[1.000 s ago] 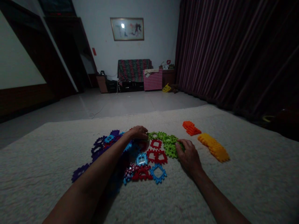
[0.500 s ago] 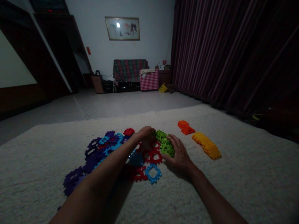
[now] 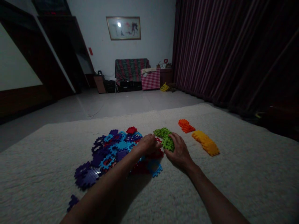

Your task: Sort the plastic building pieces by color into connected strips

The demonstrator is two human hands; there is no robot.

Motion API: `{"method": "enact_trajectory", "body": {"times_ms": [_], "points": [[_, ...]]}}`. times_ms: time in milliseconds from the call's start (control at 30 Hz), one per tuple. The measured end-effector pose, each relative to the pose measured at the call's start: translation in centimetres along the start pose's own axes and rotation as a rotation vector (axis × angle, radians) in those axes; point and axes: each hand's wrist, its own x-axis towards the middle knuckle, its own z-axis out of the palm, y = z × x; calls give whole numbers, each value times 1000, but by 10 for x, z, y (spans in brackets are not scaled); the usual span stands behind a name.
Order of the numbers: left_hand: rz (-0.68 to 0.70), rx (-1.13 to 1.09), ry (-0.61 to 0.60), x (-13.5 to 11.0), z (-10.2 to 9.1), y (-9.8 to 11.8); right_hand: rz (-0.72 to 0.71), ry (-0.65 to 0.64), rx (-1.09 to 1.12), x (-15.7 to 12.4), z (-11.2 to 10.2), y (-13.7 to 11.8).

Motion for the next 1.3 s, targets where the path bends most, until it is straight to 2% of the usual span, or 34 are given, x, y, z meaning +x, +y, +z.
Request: {"method": "enact_trajectory", "body": {"times_ms": [133, 200, 367, 533, 667, 767, 867, 1000, 1067, 1167, 1300], "points": [[173, -76, 48, -8, 14, 3, 13, -26, -10, 0, 0, 0], [191, -89, 82, -8, 19, 2, 22, -30, -14, 0, 0, 0], [161, -12, 81, -9, 21, -1, 23, -22, -15, 0, 0, -1], [186, 46, 27, -24, 12, 3, 27, -22, 3, 0, -3, -3], [72, 120, -4, -39, 3, 3, 42, -28, 11, 0, -6, -6], [8, 157, 19, -53, -1, 9, 49, -28, 14, 0, -6, -7], [101, 111, 63, -68, 1, 20, 54, -30, 17, 0, -6, -8], [219, 83, 22, -82, 5, 23, 61, -38, 18, -1, -7, -8], [193, 107, -10, -80, 3, 18, 67, -42, 14, -1, -5, -7], [88, 84, -25, -62, 0, 14, 68, -40, 6, -1, -2, -4], [-76, -137, 227, -26, 6, 30, 50, -32, 13, -1, -2, -3]]}}
